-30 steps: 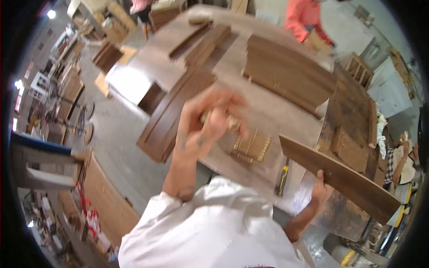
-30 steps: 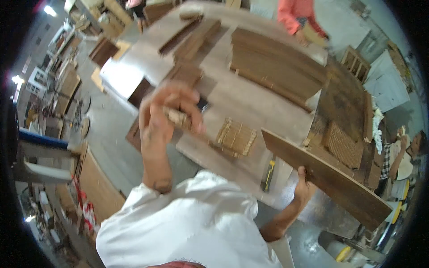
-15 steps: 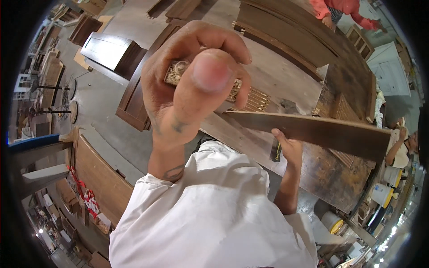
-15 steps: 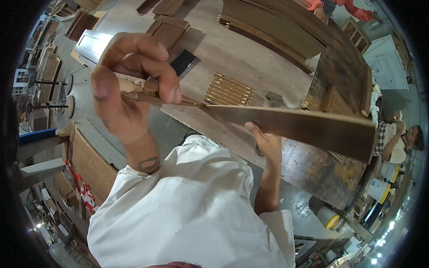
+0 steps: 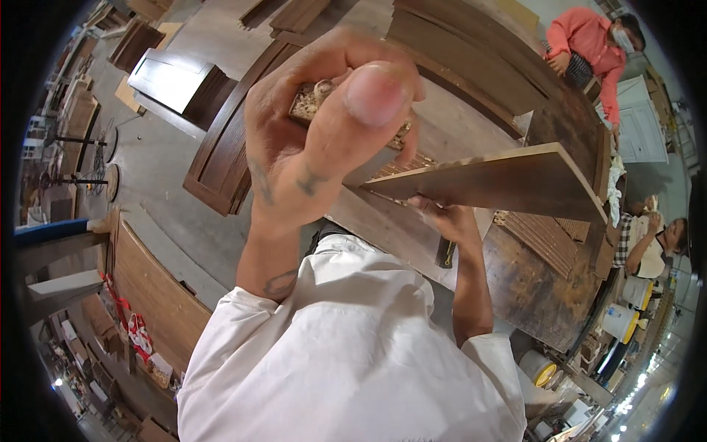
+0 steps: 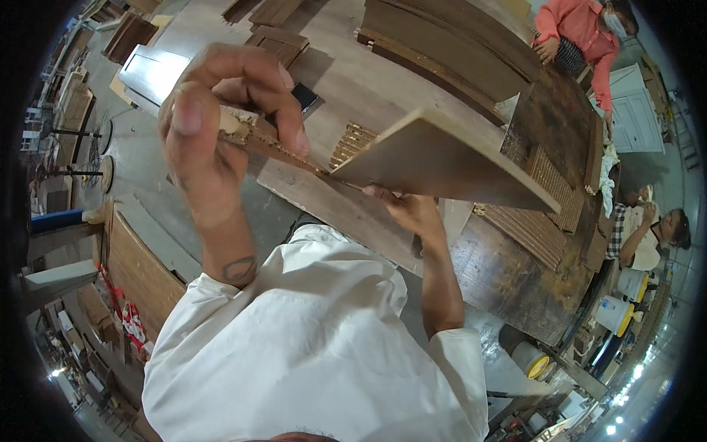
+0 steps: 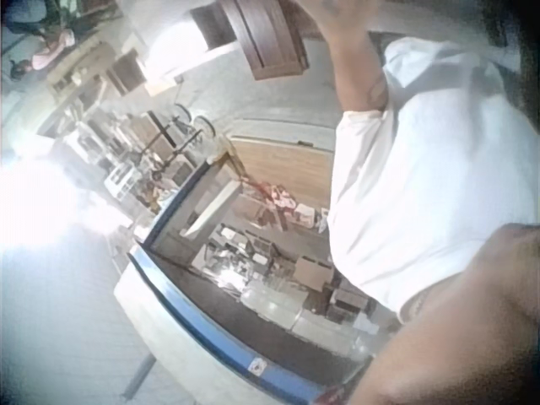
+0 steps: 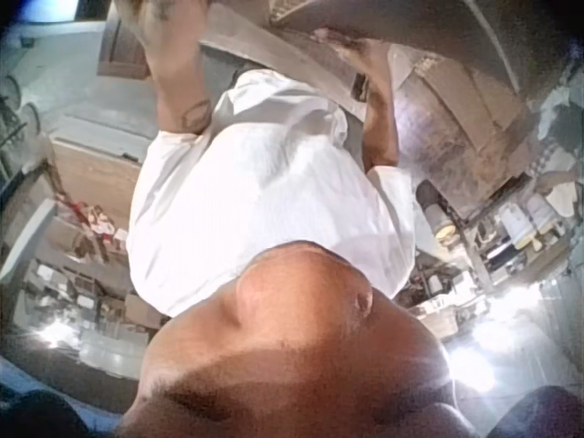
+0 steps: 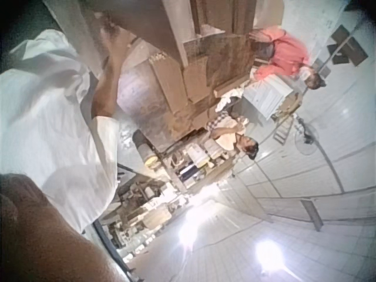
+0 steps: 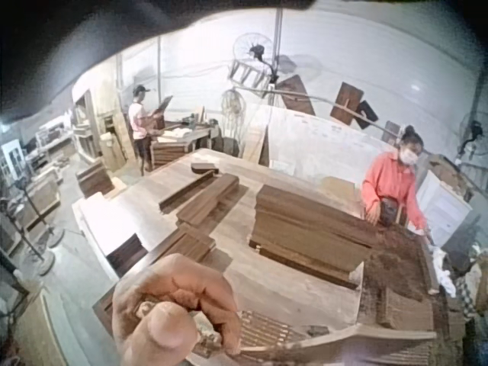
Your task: The person assembles wood furniture panels by hand and using a hammer. The person aligns wood panels with dowels, presses them together, and strikes the joints with a hammer to secure the pieces into a frame structure.
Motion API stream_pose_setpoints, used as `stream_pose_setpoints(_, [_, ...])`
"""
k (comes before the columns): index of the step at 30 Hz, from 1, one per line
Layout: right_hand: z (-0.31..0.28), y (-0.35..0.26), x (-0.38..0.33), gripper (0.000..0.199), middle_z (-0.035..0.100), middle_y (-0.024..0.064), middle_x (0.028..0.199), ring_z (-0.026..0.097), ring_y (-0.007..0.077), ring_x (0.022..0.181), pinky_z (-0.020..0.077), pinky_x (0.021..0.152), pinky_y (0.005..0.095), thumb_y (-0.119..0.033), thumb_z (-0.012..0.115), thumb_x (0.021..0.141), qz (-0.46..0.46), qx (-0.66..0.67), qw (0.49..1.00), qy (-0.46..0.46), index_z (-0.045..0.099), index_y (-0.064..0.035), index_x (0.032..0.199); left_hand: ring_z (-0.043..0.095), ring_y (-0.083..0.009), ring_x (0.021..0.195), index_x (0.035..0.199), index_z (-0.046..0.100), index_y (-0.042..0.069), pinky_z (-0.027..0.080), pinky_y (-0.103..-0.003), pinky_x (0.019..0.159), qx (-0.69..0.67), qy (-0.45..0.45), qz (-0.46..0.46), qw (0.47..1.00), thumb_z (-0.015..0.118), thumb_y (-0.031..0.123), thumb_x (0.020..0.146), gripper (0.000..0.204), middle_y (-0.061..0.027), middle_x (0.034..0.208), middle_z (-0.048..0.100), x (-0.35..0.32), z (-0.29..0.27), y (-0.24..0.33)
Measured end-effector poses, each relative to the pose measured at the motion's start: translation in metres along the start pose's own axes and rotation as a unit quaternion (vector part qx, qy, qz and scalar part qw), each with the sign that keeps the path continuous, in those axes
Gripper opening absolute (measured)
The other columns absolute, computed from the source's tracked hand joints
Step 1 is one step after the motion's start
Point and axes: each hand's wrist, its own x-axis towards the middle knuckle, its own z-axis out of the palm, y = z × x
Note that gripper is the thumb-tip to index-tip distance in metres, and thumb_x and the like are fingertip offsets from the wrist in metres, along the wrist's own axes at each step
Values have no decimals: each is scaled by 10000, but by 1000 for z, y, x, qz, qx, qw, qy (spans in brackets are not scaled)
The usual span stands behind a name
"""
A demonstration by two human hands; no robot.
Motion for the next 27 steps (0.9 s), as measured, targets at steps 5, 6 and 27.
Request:
stream_pose_setpoints(5, [2,7,-2,193,659,38,888,606,107,849,514,704,232,-25,752,794,16,11,1000,-1,671,0,968,611,-201,627,1002,546,-77,492,-286,574,22,9,9,1000,398,577,924,675,-172,732,613,1,-1,-3])
stream_pose_setpoints(6, [2,7,-4,208,652,34,890,598,107,837,506,702,246,-38,754,795,12,34,999,-5,660,-4,977,614,-205,640,1002,547,-76,493,-290,582,24,7,11,1000,397,580,923,678,-176,747,615,2,-3,-3])
stream_pose_setpoints(27, [11,-30,15,232,667,154,891,611,225,743,500,686,331,-71,680,837,-118,-169,970,-131,646,-13,1059,602,-197,579,1089,531,-70,472,-266,516,-66,-44,2,997,299,654,929,777,-160,667,602,9,-8,-8])
